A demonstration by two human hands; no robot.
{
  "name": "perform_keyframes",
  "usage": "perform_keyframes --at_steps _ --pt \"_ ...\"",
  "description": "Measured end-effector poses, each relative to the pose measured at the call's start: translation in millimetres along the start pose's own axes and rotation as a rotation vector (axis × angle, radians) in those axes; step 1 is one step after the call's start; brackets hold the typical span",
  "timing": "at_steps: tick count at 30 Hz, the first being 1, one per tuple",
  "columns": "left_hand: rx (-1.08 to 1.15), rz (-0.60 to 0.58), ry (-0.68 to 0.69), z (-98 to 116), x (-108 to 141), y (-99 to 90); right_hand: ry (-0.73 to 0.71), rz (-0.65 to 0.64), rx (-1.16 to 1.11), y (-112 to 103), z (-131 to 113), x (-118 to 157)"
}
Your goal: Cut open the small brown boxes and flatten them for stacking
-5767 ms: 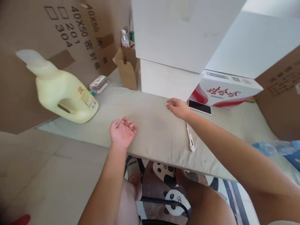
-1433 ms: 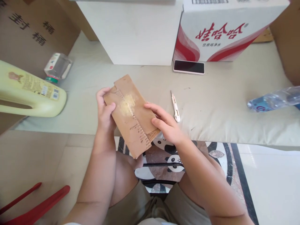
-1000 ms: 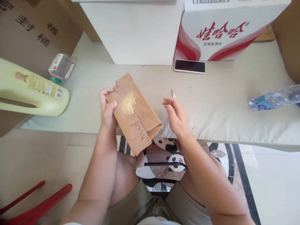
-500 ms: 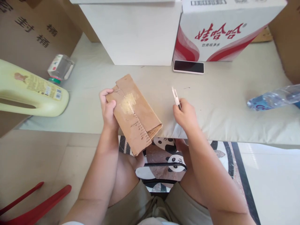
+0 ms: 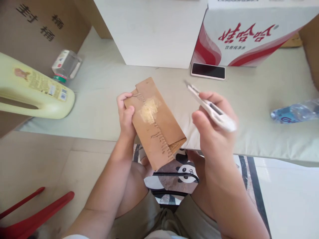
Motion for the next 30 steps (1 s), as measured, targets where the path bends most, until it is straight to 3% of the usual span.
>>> perform_keyframes --at_steps 3,6,9,12,21,26,30 --pt "-0.022 -0.015 -0.018 -4.3 1.8 2.5 -0.027 0.141 -0.063 -6.4 -1.9 9.3" --pt "-0.038 -0.026 0.0 -4.9 2.2 3.7 -0.038 0.038 -0.113 5.3 -11.0 17.2" --pt "-0.045 -0.029 0.012 -4.0 2.3 4.7 -0.005 -0.125 0.109 19.7 -15.4 22.4" --pt "-0.022 -0.037 -0.005 -4.1 2.6 6.8 -0.009 -0.195 0.285 25.7 -15.6 23.2" --pt "0.002 -0.024 -0.011 -4.6 2.6 7.7 0.06 -0.282 0.196 40.0 5.5 18.9" --pt "0.008 -0.03 -0.01 -4.8 2.6 9.0 -0.034 -0.201 0.235 35.1 -3.9 16.5" --pt "0.012 -0.022 -0.011 -4.0 2.4 9.4 0.011 -0.181 0.212 35.4 1.0 17.7"
Point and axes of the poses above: each hand's wrist, its own x-axis away from the middle knuckle, its own y-axis out of the palm, z = x × y, the point moved 9 cm from there along -x, towards the middle knuckle, and after that the axes turned 14 degrees about x, right-handed, at the moved point
